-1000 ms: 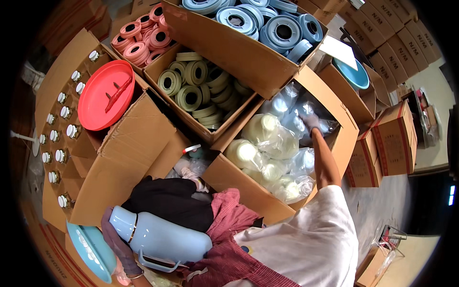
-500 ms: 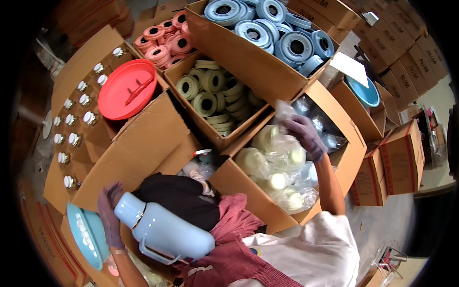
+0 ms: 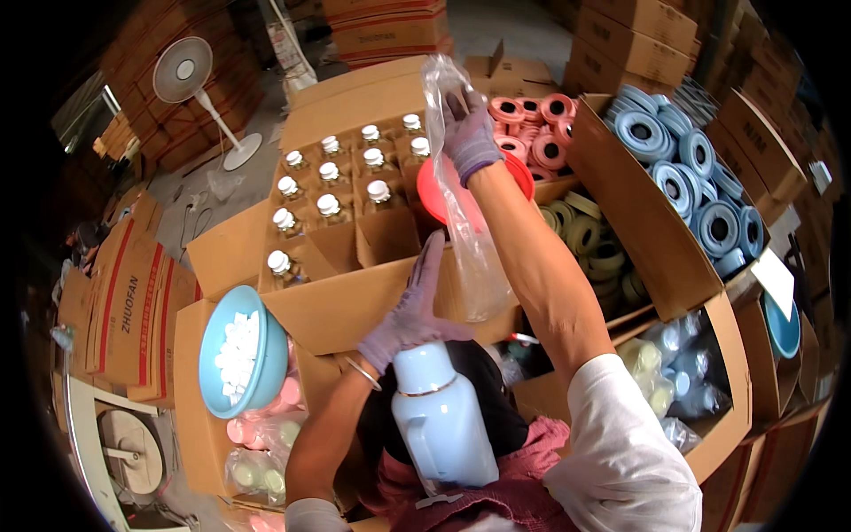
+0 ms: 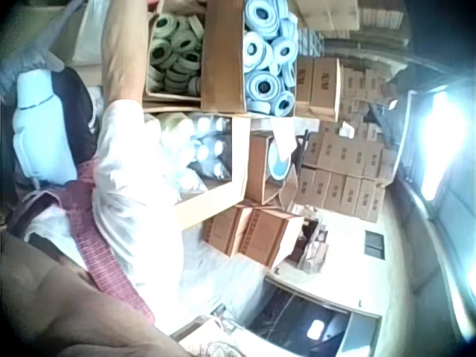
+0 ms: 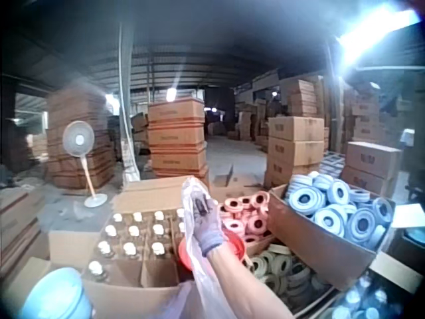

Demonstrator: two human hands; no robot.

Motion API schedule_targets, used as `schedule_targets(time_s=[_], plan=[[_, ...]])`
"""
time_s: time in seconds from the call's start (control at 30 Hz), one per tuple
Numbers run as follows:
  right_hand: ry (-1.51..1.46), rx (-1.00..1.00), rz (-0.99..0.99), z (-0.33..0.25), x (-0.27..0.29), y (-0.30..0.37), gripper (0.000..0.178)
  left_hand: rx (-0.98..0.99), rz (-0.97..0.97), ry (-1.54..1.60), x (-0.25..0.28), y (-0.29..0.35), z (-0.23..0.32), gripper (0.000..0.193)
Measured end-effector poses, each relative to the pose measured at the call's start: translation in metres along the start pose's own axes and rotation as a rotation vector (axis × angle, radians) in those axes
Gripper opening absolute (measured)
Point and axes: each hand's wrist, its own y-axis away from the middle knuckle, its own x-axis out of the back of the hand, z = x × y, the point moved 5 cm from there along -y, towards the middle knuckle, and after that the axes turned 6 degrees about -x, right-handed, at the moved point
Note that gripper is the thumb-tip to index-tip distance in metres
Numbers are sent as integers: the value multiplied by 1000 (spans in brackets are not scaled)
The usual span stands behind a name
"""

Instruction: The person assembles thermos bottles by inserting stainless steel inner bottles into plastic outer shells, adding rubber gaskets, and screwing on lids. They then wrap each completed unit in a plastic bag and place it into a cardboard box.

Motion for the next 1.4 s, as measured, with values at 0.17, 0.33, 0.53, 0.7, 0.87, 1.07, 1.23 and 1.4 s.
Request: schedule_targets(time_s=[0.17, 0.33, 0.53, 0.7, 0.87, 1.07, 1.23, 1.4], plan=[[223, -27, 129, 19, 24, 8, 53, 287, 199, 195, -1, -30, -49, 45], [1186, 260, -285, -17, 18, 141, 64, 280, 530, 713, 26, 6, -102, 30], [1286, 114, -348, -10, 71, 168, 51, 401, 58, 835, -20, 1, -59, 49], [1279, -267, -535, 15, 58, 147, 51, 405, 256, 803, -3, -16, -88, 37], [1377, 16, -794, -42, 51, 224, 85, 267, 295, 1024, 66, 25, -163, 32], [1624, -61, -546, -10, 132, 241, 47, 123, 402, 1374, 70, 22, -169, 44], [1055, -250, -241, 43, 135, 227, 11, 36, 244, 305, 39, 25, -19, 47], [780, -313, 158, 43, 144, 256, 10, 502, 756, 821, 40, 122, -112, 41]])
